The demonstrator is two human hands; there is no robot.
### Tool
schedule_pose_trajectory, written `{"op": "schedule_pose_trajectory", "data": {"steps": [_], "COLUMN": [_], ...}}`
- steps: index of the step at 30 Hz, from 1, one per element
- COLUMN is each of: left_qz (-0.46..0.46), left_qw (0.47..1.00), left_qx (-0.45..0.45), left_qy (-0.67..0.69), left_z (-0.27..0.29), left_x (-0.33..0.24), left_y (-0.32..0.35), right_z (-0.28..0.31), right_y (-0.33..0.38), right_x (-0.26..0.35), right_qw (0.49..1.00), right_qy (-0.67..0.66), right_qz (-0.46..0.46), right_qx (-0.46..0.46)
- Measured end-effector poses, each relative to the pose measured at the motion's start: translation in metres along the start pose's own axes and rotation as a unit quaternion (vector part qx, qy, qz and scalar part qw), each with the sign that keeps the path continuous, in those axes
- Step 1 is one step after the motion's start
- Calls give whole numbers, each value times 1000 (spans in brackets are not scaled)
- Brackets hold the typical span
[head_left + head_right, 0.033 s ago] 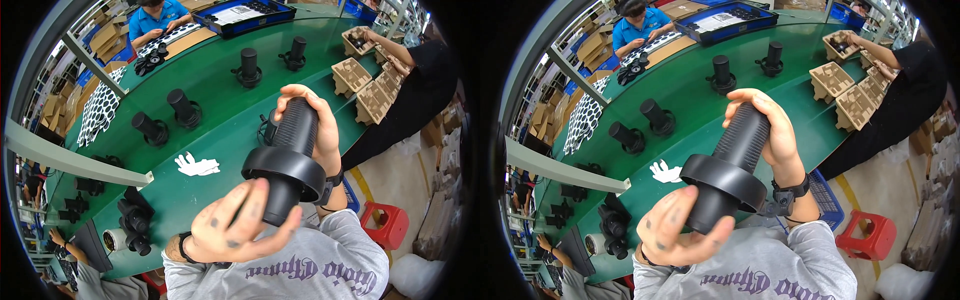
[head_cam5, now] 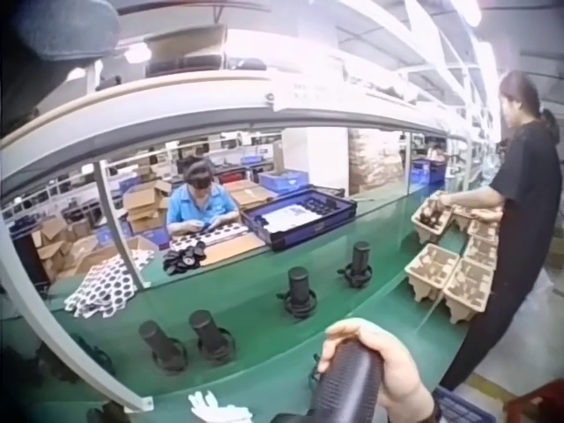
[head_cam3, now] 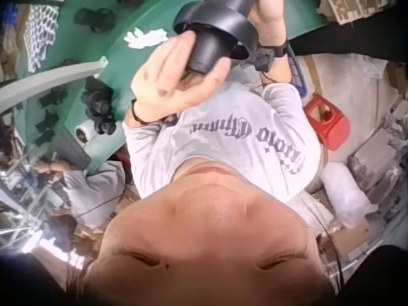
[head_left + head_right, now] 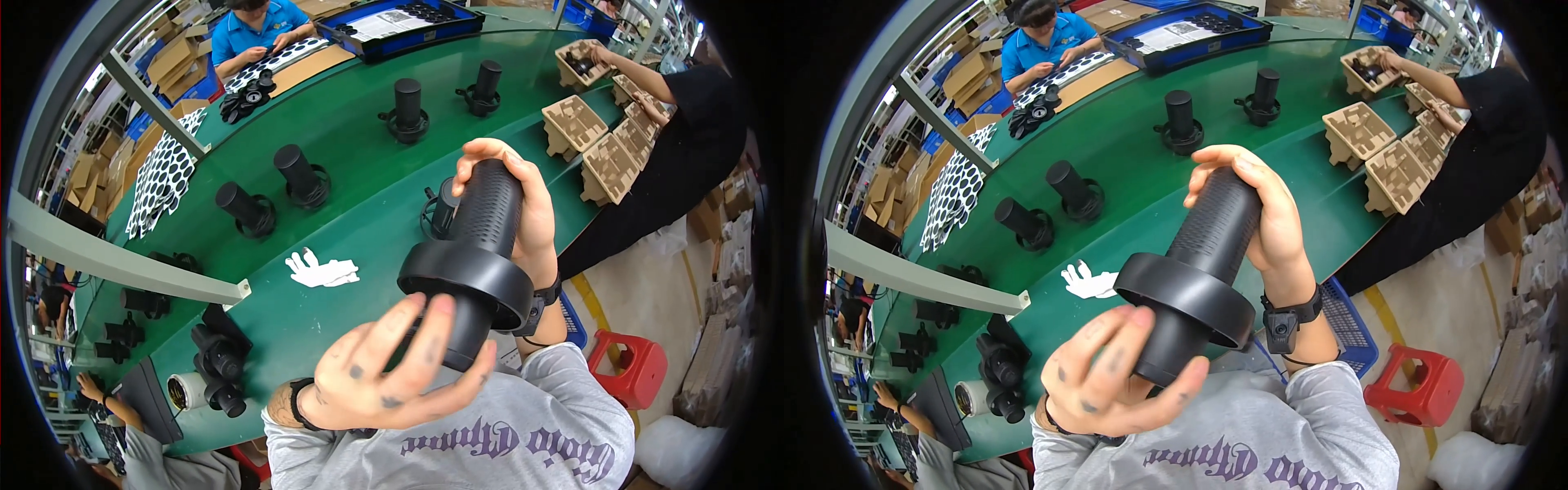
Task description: The person picks up a microphone and shock mount, wipes the shock mount with a cloth, and then sets it back onto the table.
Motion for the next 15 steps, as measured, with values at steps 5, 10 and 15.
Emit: {"op": "schedule_pose_trajectory", "data": {"steps": [5, 10, 15], "left_qz": [-105, -216, -380], "left_qw": [993, 975, 923], "left_qx": [50, 48, 65], "left_qy": [13, -9, -4], "left_z": [2, -2, -7], "left_x": [-6, -11, -14], "left_y": [-5, -11, -18], "right_z": [6, 6, 5], "right_y": [2, 4, 10], "right_x": [0, 1, 5], "right_qw": [1000, 1000, 999], "right_qy": [-17, -4, -32], "right_qz": [9, 8, 7], "right_qx": [21, 26, 42]}}
Point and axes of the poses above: each hand's wrist, its own y-axis away from the middle knuckle, its own z-axis out of the back of the hand, x = y × z, the point moved 2 cm from there along -y, towards the middle knuckle, and after that the axes turned 2 degrees about x, right-handed, at the moved point
